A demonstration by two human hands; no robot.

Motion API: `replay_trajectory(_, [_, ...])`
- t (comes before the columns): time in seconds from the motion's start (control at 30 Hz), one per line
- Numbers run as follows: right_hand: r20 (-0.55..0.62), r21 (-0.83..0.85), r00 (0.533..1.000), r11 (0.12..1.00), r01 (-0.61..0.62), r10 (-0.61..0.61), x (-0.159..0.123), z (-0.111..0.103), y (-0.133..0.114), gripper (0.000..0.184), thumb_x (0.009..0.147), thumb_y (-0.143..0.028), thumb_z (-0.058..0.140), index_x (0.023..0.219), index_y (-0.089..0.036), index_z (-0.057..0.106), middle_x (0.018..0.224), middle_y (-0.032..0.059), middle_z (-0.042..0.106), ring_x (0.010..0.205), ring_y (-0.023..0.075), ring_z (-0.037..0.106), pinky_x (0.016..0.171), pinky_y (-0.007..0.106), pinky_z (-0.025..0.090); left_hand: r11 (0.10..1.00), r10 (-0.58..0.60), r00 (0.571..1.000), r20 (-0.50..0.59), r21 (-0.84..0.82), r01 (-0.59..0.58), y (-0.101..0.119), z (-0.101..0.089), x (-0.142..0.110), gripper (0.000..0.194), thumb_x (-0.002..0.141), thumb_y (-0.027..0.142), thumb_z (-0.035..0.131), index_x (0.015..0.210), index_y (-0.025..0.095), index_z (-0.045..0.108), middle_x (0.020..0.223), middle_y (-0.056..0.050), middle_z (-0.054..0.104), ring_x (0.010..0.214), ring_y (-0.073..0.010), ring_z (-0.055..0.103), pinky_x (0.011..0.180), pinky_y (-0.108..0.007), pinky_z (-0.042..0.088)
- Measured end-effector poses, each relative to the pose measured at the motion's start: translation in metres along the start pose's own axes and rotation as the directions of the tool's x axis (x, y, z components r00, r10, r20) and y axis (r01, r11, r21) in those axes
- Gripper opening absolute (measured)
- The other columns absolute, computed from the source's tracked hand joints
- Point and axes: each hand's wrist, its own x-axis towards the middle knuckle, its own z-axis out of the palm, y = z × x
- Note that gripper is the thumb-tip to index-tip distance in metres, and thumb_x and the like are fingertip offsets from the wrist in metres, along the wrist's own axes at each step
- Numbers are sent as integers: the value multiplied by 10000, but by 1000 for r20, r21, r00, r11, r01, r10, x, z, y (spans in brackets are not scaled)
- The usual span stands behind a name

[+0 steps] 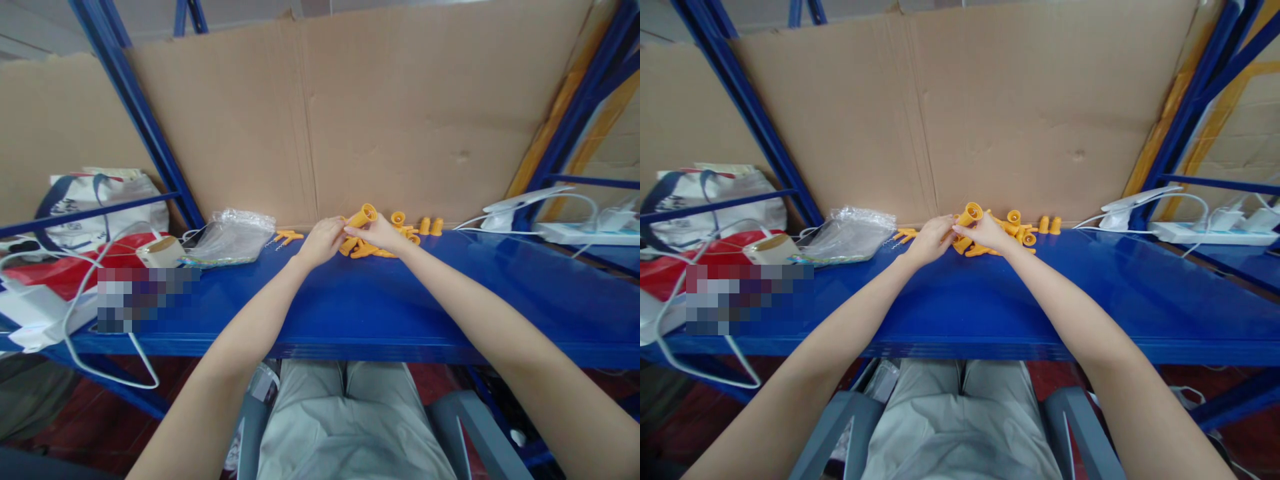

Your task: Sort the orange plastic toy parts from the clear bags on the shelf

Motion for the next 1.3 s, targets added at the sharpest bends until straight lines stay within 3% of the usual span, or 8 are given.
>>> replay_trajectory(0.17, [72,182,987,971,-154,143,-4,-3,-13,363,791,-561,673,780,-199,675,816,67,725,762,197,670,746,346,550,999,-54,998,13,-2,54,-2,1,1,232,948,182,448,1095,142,622,1178,-156,694,1161,-250,637,1028,-439,477])
replay_trajectory(0.27, [-19,192,980,963,-191,198,-2,-9,-10,342,804,-540,659,794,-200,623,773,43,691,672,164,632,643,307,515,994,-108,994,16,17,108,-5,2,1,206,925,157,472,1070,135,616,1113,-153,700,1074,-242,660,981,-404,493])
replay_trajectory(0.43, [-92,48,983,986,-157,161,2,-12,5,274,743,-419,719,805,-208,554,751,-3,625,665,145,579,623,281,474,990,-135,990,41,54,133,-8,3,-1,226,908,130,486,1097,143,609,1057,-127,701,1013,-233,655,923,-376,499])
replay_trajectory(0.57, [0,-237,999,970,-53,54,-2,-15,9,237,786,-408,674,846,-188,612,784,10,650,734,164,588,683,290,463,994,-84,992,97,71,78,-9,0,-2,190,940,239,539,1084,154,628,1061,-115,701,989,-229,647,888,-355,494])
replay_trajectory(0.77, [313,-630,943,768,117,114,-6,-17,1,184,896,-312,587,964,-193,710,979,69,737,879,208,654,779,307,456,993,-28,984,175,119,8,-6,-4,1,257,989,260,454,924,155,679,898,-103,694,900,-223,640,839,-345,475])
replay_trajectory(0.97, [293,-849,949,488,201,119,-7,-13,-10,230,920,-274,573,1083,-175,702,1082,124,719,1051,274,612,884,381,408,997,8,986,164,74,-20,-2,-4,3,190,944,243,540,951,155,708,982,-120,711,955,-232,648,867,-358,485])
replay_trajectory(1.17, [307,-889,951,347,297,-28,-8,-12,-18,206,925,-204,537,1052,-127,679,1016,156,703,1054,290,553,971,451,329,984,-167,983,80,-44,171,-5,3,5,181,887,217,599,988,176,743,967,-90,753,917,-214,679,869,-342,508])
replay_trajectory(1.3, [283,-896,945,307,321,-162,-7,-11,-18,267,940,-101,428,1045,-170,664,998,110,691,1036,257,531,1063,500,265,874,-368,926,87,-309,376,-5,5,8,144,841,263,662,875,175,771,912,-60,774,853,-201,696,803,-281,508])
